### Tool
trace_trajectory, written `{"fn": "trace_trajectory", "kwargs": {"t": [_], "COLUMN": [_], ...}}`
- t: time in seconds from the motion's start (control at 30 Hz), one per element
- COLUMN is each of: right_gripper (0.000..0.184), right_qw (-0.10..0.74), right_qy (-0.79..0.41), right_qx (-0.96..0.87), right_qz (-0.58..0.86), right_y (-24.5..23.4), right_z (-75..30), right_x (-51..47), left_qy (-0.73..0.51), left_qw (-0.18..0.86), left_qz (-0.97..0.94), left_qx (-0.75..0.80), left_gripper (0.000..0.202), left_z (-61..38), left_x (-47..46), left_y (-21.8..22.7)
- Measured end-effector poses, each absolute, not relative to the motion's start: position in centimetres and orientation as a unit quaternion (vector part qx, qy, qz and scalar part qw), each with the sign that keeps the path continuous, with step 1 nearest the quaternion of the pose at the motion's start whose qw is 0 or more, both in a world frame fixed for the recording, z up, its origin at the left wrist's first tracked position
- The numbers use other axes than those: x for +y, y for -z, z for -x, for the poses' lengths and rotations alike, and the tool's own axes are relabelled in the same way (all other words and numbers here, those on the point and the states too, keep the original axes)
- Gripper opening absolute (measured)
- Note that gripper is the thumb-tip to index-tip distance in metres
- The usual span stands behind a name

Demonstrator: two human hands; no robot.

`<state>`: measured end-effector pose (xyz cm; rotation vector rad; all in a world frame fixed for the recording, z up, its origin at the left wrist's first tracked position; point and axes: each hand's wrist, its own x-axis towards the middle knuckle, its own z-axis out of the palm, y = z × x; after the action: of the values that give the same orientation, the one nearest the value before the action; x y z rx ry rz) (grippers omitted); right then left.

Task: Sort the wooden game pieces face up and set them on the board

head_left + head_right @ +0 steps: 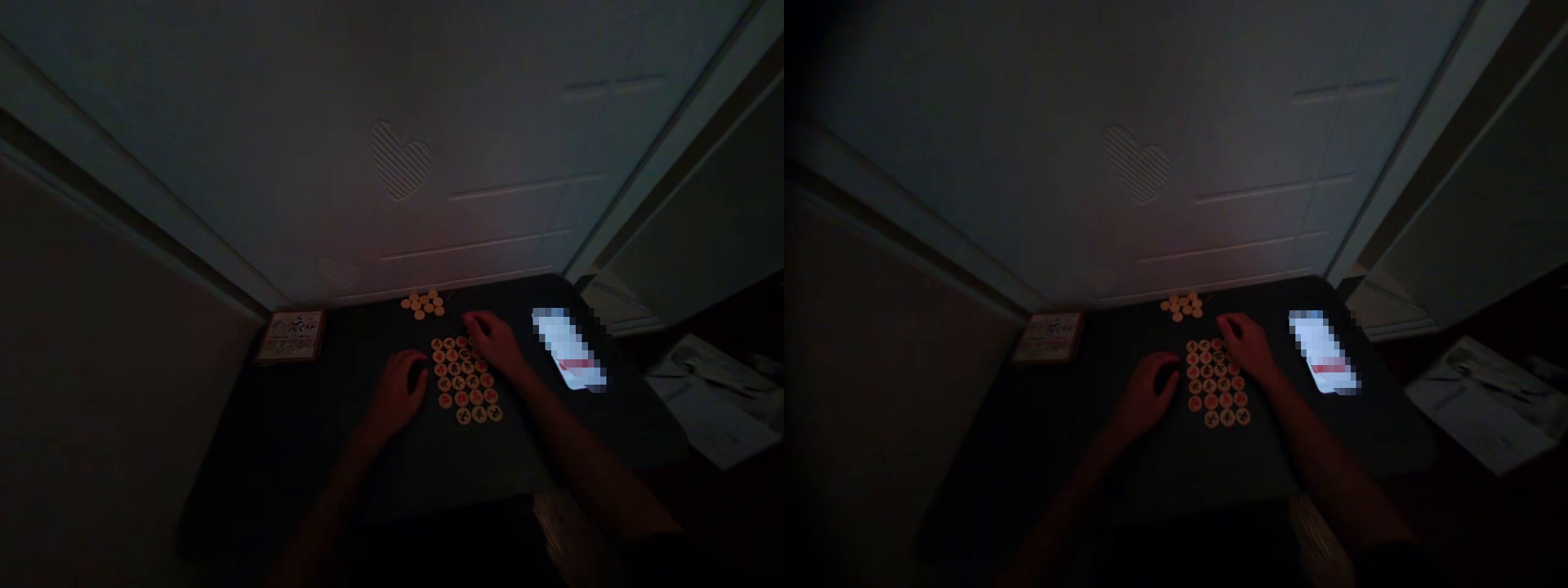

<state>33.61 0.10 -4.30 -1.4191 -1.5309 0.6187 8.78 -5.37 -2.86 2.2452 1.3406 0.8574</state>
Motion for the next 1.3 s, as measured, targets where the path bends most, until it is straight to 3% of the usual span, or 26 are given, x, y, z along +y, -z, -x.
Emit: {"fn": "trace_trajectory", "kwargs": {"t": [0.2, 0.77, 1.03, 1.3], "right_gripper": [0.042, 0.042, 0.042, 0.041], "right_qw": [0.463, 0.469, 0.471, 0.476], "right_qy": [-0.262, -0.268, -0.275, -0.281], "right_qx": [-0.616, -0.612, -0.608, -0.602], "right_qz": [0.581, 0.577, 0.577, 0.577], "right_y": [4.3, 4.2, 4.3, 4.5], "right_z": [-33.6, -33.6, -33.8, -33.8], "right_x": [0.1, 0.2, 0.2, 0.2], "left_qy": [-0.269, -0.297, -0.28, -0.294], "left_qw": [0.142, 0.124, 0.067, 0.039], "left_qz": [-0.814, -0.821, -0.832, -0.806], "left_qx": [0.494, 0.472, 0.474, 0.513], "left_gripper": [0.024, 0.017, 0.03, 0.019], "left_z": [-9.5, -9.4, -9.3, -9.1], "left_x": [-3.0, -1.6, 3.5, 2.3], "left_y": [3.1, 3.3, 2.6, 4.0]}}
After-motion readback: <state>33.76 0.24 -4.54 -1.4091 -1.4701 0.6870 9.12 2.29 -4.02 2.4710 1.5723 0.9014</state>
